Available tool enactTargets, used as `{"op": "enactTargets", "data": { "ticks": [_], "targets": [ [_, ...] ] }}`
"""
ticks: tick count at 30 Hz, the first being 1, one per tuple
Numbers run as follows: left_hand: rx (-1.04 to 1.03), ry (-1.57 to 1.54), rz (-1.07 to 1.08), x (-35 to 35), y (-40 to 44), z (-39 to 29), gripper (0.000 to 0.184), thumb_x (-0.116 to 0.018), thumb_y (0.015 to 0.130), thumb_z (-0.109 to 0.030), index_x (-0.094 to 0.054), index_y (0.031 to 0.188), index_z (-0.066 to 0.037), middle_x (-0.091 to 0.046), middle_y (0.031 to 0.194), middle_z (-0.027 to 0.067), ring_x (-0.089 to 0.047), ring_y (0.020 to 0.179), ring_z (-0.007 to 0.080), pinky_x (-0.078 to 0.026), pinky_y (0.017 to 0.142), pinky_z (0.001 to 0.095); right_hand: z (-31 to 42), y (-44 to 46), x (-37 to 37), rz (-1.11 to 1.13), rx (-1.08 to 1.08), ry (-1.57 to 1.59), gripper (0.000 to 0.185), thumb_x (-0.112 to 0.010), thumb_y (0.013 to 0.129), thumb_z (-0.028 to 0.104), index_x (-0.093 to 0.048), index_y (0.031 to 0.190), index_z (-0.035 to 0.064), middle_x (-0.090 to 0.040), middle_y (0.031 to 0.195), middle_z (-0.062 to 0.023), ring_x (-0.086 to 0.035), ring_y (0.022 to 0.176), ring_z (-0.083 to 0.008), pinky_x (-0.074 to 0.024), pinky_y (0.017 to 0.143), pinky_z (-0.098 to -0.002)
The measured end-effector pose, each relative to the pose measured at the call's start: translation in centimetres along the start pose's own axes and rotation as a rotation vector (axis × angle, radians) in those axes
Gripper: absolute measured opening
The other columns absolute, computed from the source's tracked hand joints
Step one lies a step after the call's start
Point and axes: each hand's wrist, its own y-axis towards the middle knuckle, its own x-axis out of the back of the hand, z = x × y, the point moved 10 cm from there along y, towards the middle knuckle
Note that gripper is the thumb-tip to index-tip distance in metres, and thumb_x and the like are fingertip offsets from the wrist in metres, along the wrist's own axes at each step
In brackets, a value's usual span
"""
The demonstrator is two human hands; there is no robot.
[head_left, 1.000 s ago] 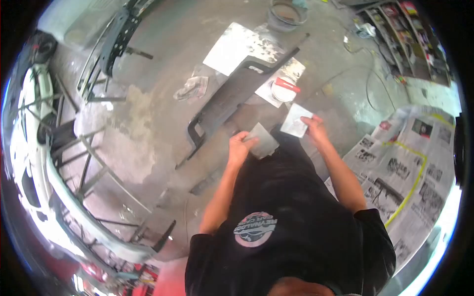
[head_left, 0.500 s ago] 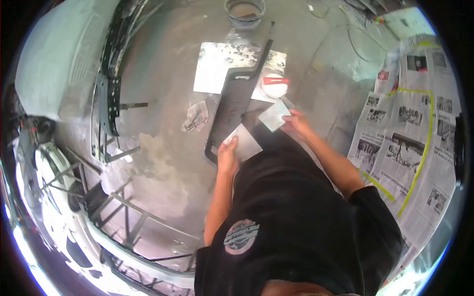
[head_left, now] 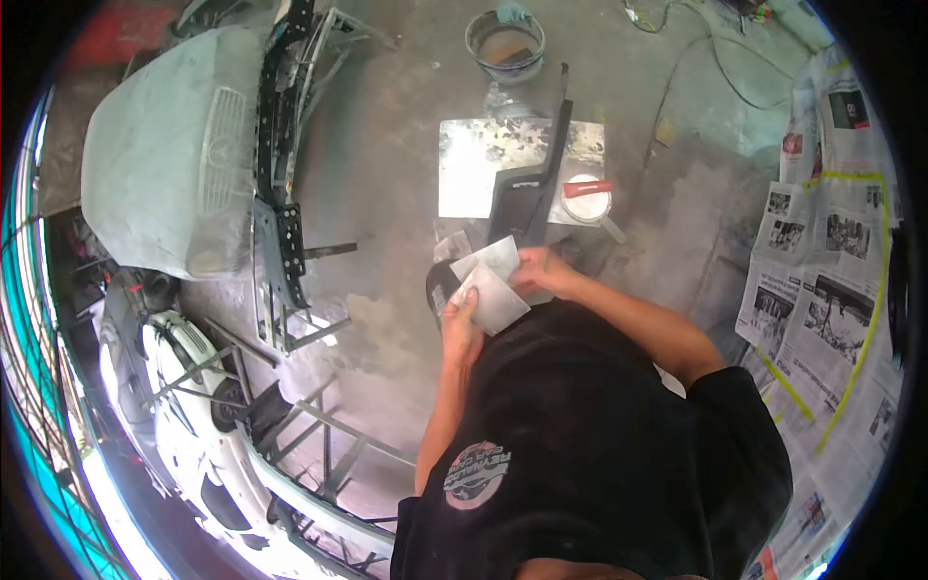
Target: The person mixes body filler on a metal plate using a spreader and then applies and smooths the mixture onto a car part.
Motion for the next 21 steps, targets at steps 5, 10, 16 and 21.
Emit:
{"op": "enactTargets", "data": {
  "ticks": [5,10,16,21],
  "targets": [
    [0.035,0.213,0.118,0.6,4.6,-5.3,0.027,-0.069,0.106,-0.011,-0.071,0.130,0.001,-0.076,0.122,0.0092,-0.071,0.112,0.0202,-0.055,0.103,0.0377,-0.3,5.3,-1.1,-0.092,-0.003,0.069,0.031,-0.070,0.096,0.011,-0.069,0.127,0.0053,-0.076,0.105,-0.0092,-0.076,0.087,-0.0205,-0.0629,0.080,-0.0360],
    [0.090,0.396,0.291,2.7,12.6,-11.1,0.027,-0.073,0.103,-0.011,-0.074,0.126,0.004,-0.077,0.114,0.0063,-0.068,0.104,0.0130,-0.053,0.098,0.0307,0.5,14.3,-2.7,-0.310,0.095,0.204,0.028,-0.064,0.098,0.012,-0.069,0.125,0.0070,-0.074,0.104,-0.0062,-0.072,0.079,-0.0163,-0.0593,0.074,-0.0318],
    [0.183,0.586,0.404,13.2,22.4,-21.0,0.026,-0.068,0.106,-0.011,-0.069,0.128,0.003,-0.075,0.115,0.0076,-0.069,0.103,0.0165,-0.055,0.093,0.0335,2.4,24.2,-11.7,-0.594,0.067,0.104,0.018,-0.060,0.091,0.011,-0.073,0.102,0.0043,-0.064,0.074,0.0005,-0.058,0.064,-0.0095,-0.0427,0.057,-0.0282],
    [0.328,0.344,0.431,17.9,23.8,-25.0,0.032,-0.071,0.106,-0.017,-0.069,0.129,0.004,-0.074,0.117,0.0099,-0.069,0.103,0.0177,-0.055,0.094,0.0333,3.0,28.2,-18.7,-0.721,0.043,0.081,0.019,-0.060,0.091,0.009,-0.074,0.104,0.0035,-0.068,0.079,-0.0008,-0.059,0.067,-0.0089,-0.0439,0.060,-0.0285]
  ]
}}
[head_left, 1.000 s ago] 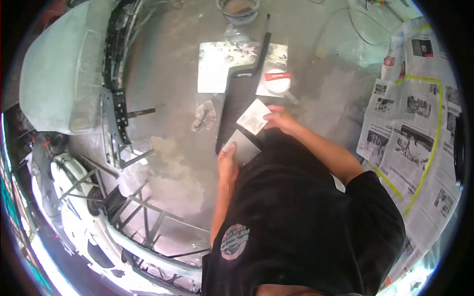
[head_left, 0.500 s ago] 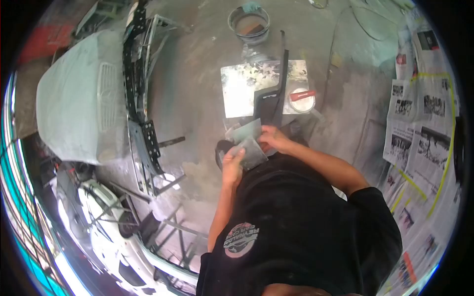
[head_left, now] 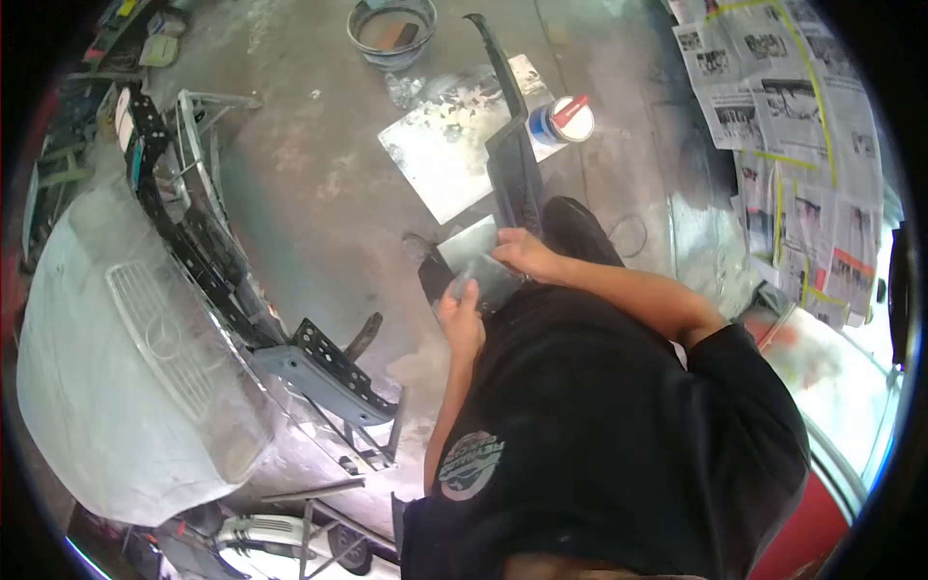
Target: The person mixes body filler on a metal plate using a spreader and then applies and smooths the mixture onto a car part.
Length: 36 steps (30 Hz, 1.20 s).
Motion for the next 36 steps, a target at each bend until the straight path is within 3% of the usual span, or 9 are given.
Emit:
{"op": "enactTargets", "data": {
  "ticks": [4,6,8,13,25,28,31,33,36],
  "targets": [
    [-0.040,0.031,-0.102,4.0,-1.8,-4.2,0.034,-0.068,0.108,-0.019,-0.065,0.133,0.003,-0.073,0.121,0.0127,-0.070,0.106,0.0216,-0.057,0.094,0.0373,-5.0,2.3,-5.1,0.044,0.075,0.207,0.028,-0.065,0.098,0.015,-0.075,0.122,0.0036,-0.074,0.105,-0.0027,-0.064,0.091,-0.0119,-0.0509,0.073,-0.0299],
    [-0.008,0.485,-0.377,11.0,-1.6,-3.8,0.037,-0.071,0.106,-0.027,-0.064,0.131,0.000,-0.073,0.115,0.0117,-0.070,0.102,0.0241,-0.058,0.092,0.0429,-5.8,3.6,-7.4,0.193,0.287,0.286,0.030,-0.060,0.101,0.014,-0.072,0.126,0.0032,-0.074,0.113,-0.0034,-0.068,0.096,-0.0147,-0.0552,0.085,-0.0304],
    [-0.004,0.059,-0.182,6.8,-0.3,-6.4,0.044,-0.073,0.105,-0.030,-0.062,0.134,0.000,-0.072,0.122,0.0139,-0.070,0.111,0.0297,-0.056,0.100,0.0499,-0.9,0.4,-7.4,0.208,0.292,0.134,0.033,-0.062,0.103,0.018,-0.070,0.131,0.0039,-0.073,0.120,-0.0058,-0.071,0.103,-0.0178,-0.0588,0.082,-0.0323],
    [0.056,0.214,-0.150,4.3,4.2,-8.9,0.031,-0.070,0.107,-0.023,-0.064,0.128,-0.001,-0.070,0.125,0.0156,-0.071,0.109,0.0271,-0.060,0.095,0.0483,-3.7,2.1,-3.6,0.090,0.058,0.112,0.037,-0.072,0.101,0.025,-0.070,0.130,0.0027,-0.076,0.106,-0.0074,-0.073,0.086,-0.0170,-0.0599,0.067,-0.0341],
    [0.149,0.744,-0.257,8.4,5.2,1.1,0.026,-0.072,0.104,-0.012,-0.066,0.125,0.003,-0.071,0.120,0.0133,-0.071,0.105,0.0241,-0.058,0.096,0.0412,-29.5,13.7,40.9,-0.827,0.372,0.958,0.041,-0.069,0.105,0.029,-0.063,0.137,0.0050,-0.077,0.105,-0.0120,-0.075,0.080,-0.0224,-0.0637,0.067,-0.0369],
    [0.319,0.817,-0.303,11.2,5.0,4.8,0.030,-0.071,0.103,-0.009,-0.066,0.128,0.006,-0.072,0.123,0.0153,-0.071,0.107,0.0241,-0.058,0.097,0.0404,-27.6,17.1,45.2,-0.966,0.100,0.631,0.041,-0.068,0.106,0.029,-0.063,0.137,0.0042,-0.077,0.109,-0.0138,-0.075,0.080,-0.0233,-0.0638,0.069,-0.0379],
    [0.360,0.772,-0.174,13.3,8.2,8.8,0.030,-0.071,0.104,-0.008,-0.067,0.128,0.008,-0.074,0.123,0.0143,-0.073,0.104,0.0236,-0.058,0.096,0.0360,-26.6,19.9,50.4,-1.215,0.231,0.219,0.039,-0.068,0.105,0.026,-0.063,0.135,0.0014,-0.077,0.104,-0.0144,-0.075,0.081,-0.0218,-0.0633,0.067,-0.0379],
    [0.407,0.835,-0.277,14.4,10.2,8.9,0.028,-0.070,0.104,-0.008,-0.068,0.127,0.008,-0.075,0.121,0.0135,-0.073,0.104,0.0227,-0.058,0.095,0.0353,-28.4,23.9,52.4,-1.400,0.710,0.061,0.024,-0.064,0.097,0.014,-0.073,0.114,-0.0014,-0.076,0.083,-0.0132,-0.073,0.065,-0.0210,-0.0576,0.055,-0.0360],
    [0.442,0.831,-0.367,16.3,12.2,8.7,0.026,-0.071,0.104,-0.008,-0.069,0.125,0.007,-0.076,0.119,0.0124,-0.074,0.103,0.0213,-0.058,0.094,0.0345,-26.2,23.7,52.7,-1.352,0.248,0.727,0.023,-0.071,0.092,0.012,-0.072,0.107,-0.0049,-0.075,0.081,-0.0158,-0.074,0.063,-0.0220,-0.0589,0.055,-0.0351]
  ]
}}
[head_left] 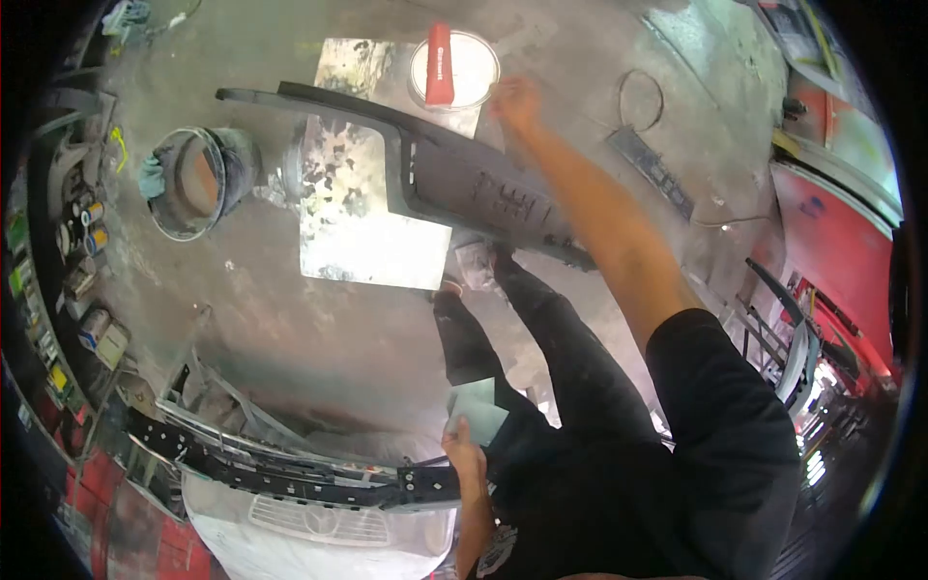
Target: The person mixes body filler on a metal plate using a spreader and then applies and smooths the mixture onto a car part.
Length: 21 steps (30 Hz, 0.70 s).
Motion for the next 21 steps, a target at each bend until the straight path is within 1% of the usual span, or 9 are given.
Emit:
{"op": "enactTargets", "data": {
  "ticks": [1,3,7,10,12,16,18,19,21],
  "targets": [
    [-0.009,-0.042,0.039,-0.4,0.6,-0.2,0.026,-0.071,0.104,-0.008,-0.070,0.125,0.007,-0.076,0.117,0.0122,-0.074,0.102,0.0207,-0.058,0.093,0.0343,0.0,0.4,0.0,-0.001,-0.009,-0.011,0.023,-0.071,0.092,0.012,-0.072,0.107,-0.0049,-0.075,0.081,-0.0158,-0.074,0.063,-0.0220,-0.0589,0.055,-0.0351],
    [0.011,-0.060,0.054,-0.6,1.1,-0.6,0.025,-0.071,0.104,-0.008,-0.070,0.124,0.007,-0.076,0.117,0.0123,-0.074,0.102,0.0209,-0.059,0.093,0.0347,-0.1,1.1,0.1,-0.021,0.001,-0.080,0.018,-0.074,0.088,0.007,-0.070,0.099,-0.0060,-0.074,0.079,-0.0169,-0.075,0.063,-0.0231,-0.0605,0.056,-0.0360],
    [0.038,-0.034,0.053,-0.2,2.5,-1.4,0.025,-0.072,0.103,-0.007,-0.070,0.124,0.007,-0.076,0.116,0.0130,-0.074,0.100,0.0209,-0.059,0.092,0.0353,-0.1,1.7,0.1,-0.027,0.043,-0.082,0.014,-0.073,0.089,0.006,-0.069,0.097,-0.0054,-0.073,0.078,-0.0157,-0.075,0.062,-0.0233,-0.0608,0.055,-0.0366],
    [-0.008,-0.033,0.036,-0.7,3.2,-2.4,0.025,-0.072,0.102,-0.006,-0.070,0.124,0.006,-0.076,0.116,0.0133,-0.074,0.100,0.0204,-0.059,0.092,0.0353,1.2,1.4,0.2,-0.007,0.052,-0.085,0.012,-0.072,0.089,0.004,-0.068,0.095,-0.0062,-0.073,0.079,-0.0156,-0.075,0.063,-0.0223,-0.0607,0.056,-0.0354],
    [-0.016,-0.044,0.053,-1.2,3.7,-2.9,0.025,-0.073,0.102,-0.007,-0.070,0.124,0.006,-0.076,0.116,0.0133,-0.074,0.100,0.0205,-0.059,0.093,0.0353,1.8,0.4,0.2,0.004,0.055,-0.106,0.011,-0.069,0.095,0.003,-0.066,0.099,-0.0067,-0.072,0.086,-0.0128,-0.073,0.071,-0.0205,-0.0628,0.061,-0.0346],
    [-0.009,-0.068,0.119,-2.9,3.8,-3.7,0.027,-0.075,0.101,-0.008,-0.071,0.124,0.006,-0.076,0.117,0.0128,-0.074,0.101,0.0210,-0.059,0.095,0.0353,2.6,-0.8,0.7,0.012,0.098,-0.103,0.014,-0.070,0.094,0.006,-0.067,0.101,-0.0063,-0.072,0.087,-0.0131,-0.072,0.070,-0.0193,-0.0622,0.062,-0.0334],
    [-0.024,-0.055,0.118,-3.3,3.9,-4.0,0.027,-0.075,0.101,-0.008,-0.071,0.124,0.005,-0.076,0.117,0.0126,-0.074,0.102,0.0210,-0.058,0.095,0.0353,2.9,-1.6,1.2,-0.041,0.141,-0.042,0.021,-0.072,0.089,0.010,-0.069,0.102,-0.0060,-0.073,0.079,-0.0134,-0.072,0.065,-0.0191,-0.0580,0.059,-0.0337],
    [-0.038,-0.038,0.108,-3.4,4.1,-4.1,0.027,-0.076,0.101,-0.008,-0.071,0.124,0.005,-0.076,0.117,0.0123,-0.074,0.102,0.0209,-0.058,0.096,0.0352,2.9,-1.6,1.1,-0.038,0.152,-0.036,0.021,-0.072,0.089,0.010,-0.069,0.102,-0.0060,-0.073,0.079,-0.0134,-0.072,0.065,-0.0191,-0.0580,0.059,-0.0337],
    [-0.051,-0.051,0.117,-3.6,4.6,-4.3,0.027,-0.075,0.101,-0.008,-0.071,0.124,0.005,-0.076,0.117,0.0120,-0.073,0.103,0.0205,-0.058,0.096,0.0352,1.7,-1.2,2.1,-0.088,0.069,-0.075,0.023,-0.072,0.089,0.011,-0.070,0.103,-0.0070,-0.073,0.081,-0.0134,-0.071,0.067,-0.0184,-0.0573,0.060,-0.0334]
  ]
}}
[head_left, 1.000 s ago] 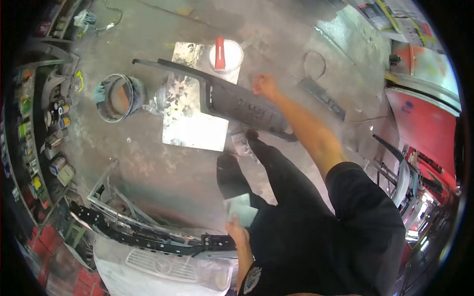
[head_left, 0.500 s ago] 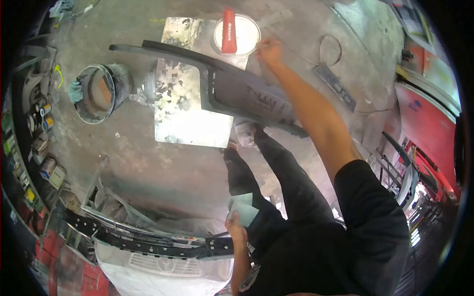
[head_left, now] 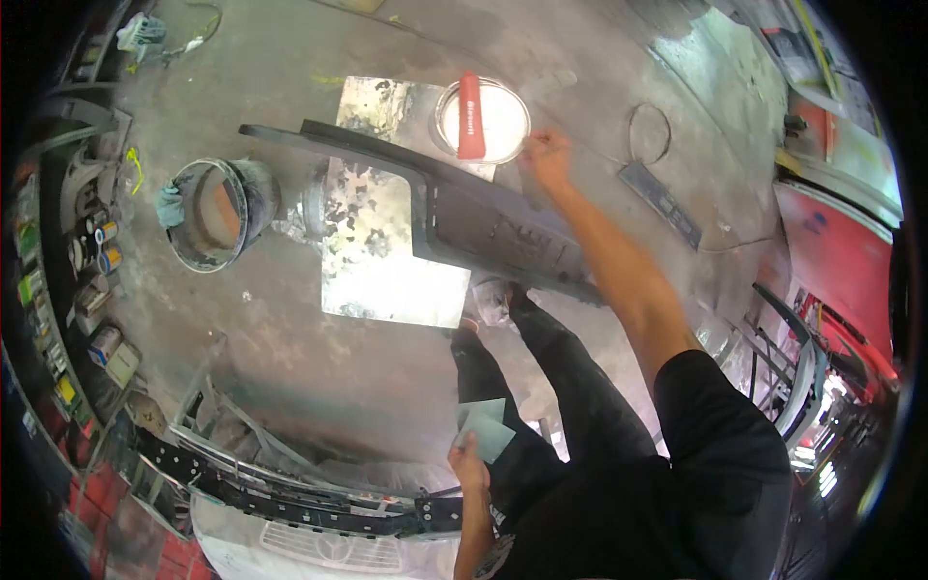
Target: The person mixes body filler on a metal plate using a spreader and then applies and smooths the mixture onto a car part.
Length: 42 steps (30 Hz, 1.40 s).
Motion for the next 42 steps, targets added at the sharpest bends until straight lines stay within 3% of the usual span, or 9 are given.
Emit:
{"op": "enactTargets", "data": {
  "ticks": [7,17,21,23,28,31,33,37,42],
  "targets": [
    [-0.003,0.089,0.006,2.9,1.6,1.5,0.026,-0.070,0.104,-0.011,-0.069,0.126,0.005,-0.075,0.119,0.0117,-0.073,0.104,0.0205,-0.058,0.094,0.0355,-2.5,-2.1,2.5,0.081,-0.021,-0.001,0.023,-0.075,0.090,0.010,-0.070,0.106,-0.0061,-0.073,0.087,-0.0112,-0.071,0.071,-0.0163,-0.0571,0.060,-0.0322],
    [0.028,0.115,0.002,3.6,5.1,-1.5,0.030,-0.072,0.103,-0.015,-0.071,0.124,0.005,-0.075,0.118,0.0112,-0.073,0.099,0.0207,-0.060,0.086,0.0382,-8.8,-19.0,5.4,0.244,-0.183,-0.072,0.019,-0.072,0.097,0.011,-0.070,0.107,-0.0047,-0.074,0.088,-0.0083,-0.070,0.074,-0.0140,-0.0571,0.067,-0.0288],
    [0.013,0.124,-0.106,8.1,8.6,-1.1,0.033,-0.074,0.102,-0.021,-0.072,0.123,0.004,-0.076,0.113,0.0117,-0.073,0.095,0.0210,-0.060,0.083,0.0381,-13.4,-26.5,3.5,0.354,-0.287,0.036,0.019,-0.072,0.098,0.010,-0.070,0.110,-0.0044,-0.074,0.086,-0.0082,-0.069,0.075,-0.0130,-0.0560,0.068,-0.0290],
    [-0.060,0.125,-0.069,9.2,10.0,-1.0,0.027,-0.071,0.106,-0.018,-0.071,0.125,0.001,-0.076,0.120,0.0124,-0.074,0.103,0.0223,-0.060,0.092,0.0383,-16.0,-29.7,1.8,0.397,-0.310,0.050,0.018,-0.072,0.097,0.010,-0.071,0.110,-0.0038,-0.074,0.086,-0.0079,-0.069,0.074,-0.0128,-0.0555,0.068,-0.0288],
    [-0.073,0.091,-0.102,10.9,11.1,-0.8,0.027,-0.071,0.106,-0.016,-0.069,0.126,0.002,-0.076,0.118,0.0120,-0.074,0.103,0.0221,-0.060,0.094,0.0374,-22.9,-33.5,-4.3,0.477,-0.370,0.021,0.018,-0.073,0.095,0.011,-0.071,0.107,-0.0024,-0.075,0.084,-0.0069,-0.068,0.074,-0.0129,-0.0548,0.069,-0.0296],
    [-0.085,0.040,-0.140,9.2,11.1,-2.2,0.030,-0.072,0.104,-0.018,-0.069,0.126,0.003,-0.075,0.118,0.0121,-0.072,0.104,0.0210,-0.058,0.094,0.0365,-24.6,-31.9,-7.4,0.503,-0.295,-0.114,0.021,-0.073,0.099,0.013,-0.069,0.111,-0.0040,-0.072,0.081,-0.0068,-0.067,0.074,-0.0119,-0.0552,0.068,-0.0304],
    [-0.094,-0.033,-0.146,8.7,12.3,-2.2,0.033,-0.074,0.103,-0.019,-0.070,0.125,0.004,-0.074,0.119,0.0122,-0.071,0.104,0.0196,-0.056,0.092,0.0354,-25.0,-29.8,-9.1,0.492,-0.034,-0.282,0.026,-0.072,0.100,0.019,-0.070,0.113,-0.0037,-0.071,0.079,-0.0064,-0.067,0.072,-0.0121,-0.0553,0.068,-0.0317],
    [-0.111,0.026,-0.188,9.6,13.9,-1.7,0.033,-0.074,0.103,-0.020,-0.069,0.125,0.005,-0.074,0.118,0.0127,-0.070,0.105,0.0201,-0.055,0.094,0.0352,-31.3,-28.0,-11.2,0.447,-0.106,-0.217,0.026,-0.072,0.100,0.022,-0.072,0.112,-0.0014,-0.071,0.078,-0.0073,-0.068,0.072,-0.0137,-0.0558,0.069,-0.0337],
    [-0.108,0.020,-0.104,5.7,14.3,-3.1,0.030,-0.074,0.103,-0.018,-0.069,0.124,0.002,-0.074,0.117,0.0134,-0.071,0.104,0.0218,-0.057,0.096,0.0373,-32.3,-27.6,-10.3,0.431,0.138,-0.505,0.024,-0.065,0.101,0.021,-0.073,0.111,-0.0002,-0.078,0.091,-0.0156,-0.075,0.081,-0.0327,-0.0580,0.078,-0.0425]
  ]
}}
